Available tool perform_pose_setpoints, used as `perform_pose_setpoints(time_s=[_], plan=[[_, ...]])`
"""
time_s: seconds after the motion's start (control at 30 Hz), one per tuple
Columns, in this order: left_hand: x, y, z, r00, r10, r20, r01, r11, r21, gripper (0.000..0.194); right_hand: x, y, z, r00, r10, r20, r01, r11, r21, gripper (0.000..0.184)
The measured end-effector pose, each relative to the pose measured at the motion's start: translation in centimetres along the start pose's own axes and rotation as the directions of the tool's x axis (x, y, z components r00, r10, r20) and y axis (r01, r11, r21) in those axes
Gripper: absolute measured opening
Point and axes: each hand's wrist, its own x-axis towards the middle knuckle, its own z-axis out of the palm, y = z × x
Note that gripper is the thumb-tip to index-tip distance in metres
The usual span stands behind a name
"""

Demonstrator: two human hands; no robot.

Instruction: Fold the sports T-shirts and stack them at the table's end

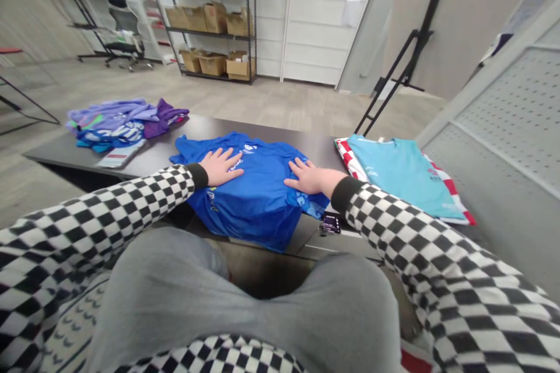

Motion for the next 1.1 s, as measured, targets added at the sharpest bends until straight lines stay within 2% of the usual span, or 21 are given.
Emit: perform_pose_setpoints(time_s=[0.07,0.17,0.27,0.33,0.4,0.47,0.53,0.63,0.73,0.83,0.93,1.0,1.1], plan=[[-0.3,-0.8,1.2,0.999,0.005,0.037,-0.004,1.0,-0.008,0.089,-0.8,2.2,1.9,0.998,-0.003,0.056,0.002,1.0,0.006,0.091],[0.5,-2.9,0.3,0.998,-0.037,-0.06,0.031,0.996,-0.084,0.088,-0.9,5.3,2.1,0.998,-0.033,0.057,0.029,0.997,0.069,0.096],[1.8,-5.7,-1.4,0.958,-0.218,-0.187,0.202,0.974,-0.102,0.077,-0.6,6.7,1.0,0.998,-0.011,0.065,0.006,0.996,0.091,0.108],[2.4,-7.7,-1.8,0.929,-0.34,-0.147,0.333,0.94,-0.071,0.077,-0.6,6.7,0.4,1.0,0.028,0.008,-0.028,0.997,0.068,0.11],[2.5,-9.4,-1.6,0.91,-0.402,-0.103,0.399,0.916,-0.052,0.079,-0.7,6.4,0.0,0.988,0.118,-0.102,-0.116,0.993,0.023,0.093],[2.4,-10.8,-1.4,0.908,-0.405,-0.111,0.401,0.914,-0.053,0.079,-0.9,6.0,0.0,0.957,0.234,-0.172,-0.243,0.969,-0.034,0.071],[2.4,-11.6,-1.5,0.915,-0.386,-0.114,0.382,0.922,-0.056,0.07,-0.9,5.9,0.0,0.932,0.322,-0.167,-0.335,0.94,-0.06,0.053],[2.8,-12.3,-2.3,0.942,-0.329,-0.072,0.326,0.944,-0.055,0.053,-0.6,5.8,-0.1,0.923,0.366,-0.121,-0.371,0.928,-0.03,0.032],[3.6,-12.8,-3.6,0.952,-0.287,-0.107,0.282,0.958,-0.058,0.048,0.2,5.8,-0.8,0.907,0.391,-0.157,-0.393,0.919,0.023,0.033],[4.2,-13.4,-4.9,0.941,-0.3,-0.155,0.291,0.953,-0.078,0.049,1.3,6.2,-1.6,0.879,0.426,-0.214,-0.41,0.904,0.117,0.04],[4.8,-14.3,-5.9,0.921,-0.327,-0.21,0.313,0.945,-0.099,0.049,2.1,6.9,-2.0,0.875,0.43,-0.22,-0.409,0.902,0.136,0.037],[5.2,-14.8,-6.5,0.92,-0.345,-0.186,0.333,0.938,-0.093,0.048,2.4,7.4,-2.0,0.879,0.407,-0.247,-0.396,0.913,0.095,0.033],[5.9,-15.1,-7.1,0.948,-0.309,-0.078,0.304,0.95,-0.072,0.043,2.7,8.1,-2.0,0.885,0.357,-0.299,-0.383,0.923,-0.033,0.035]])
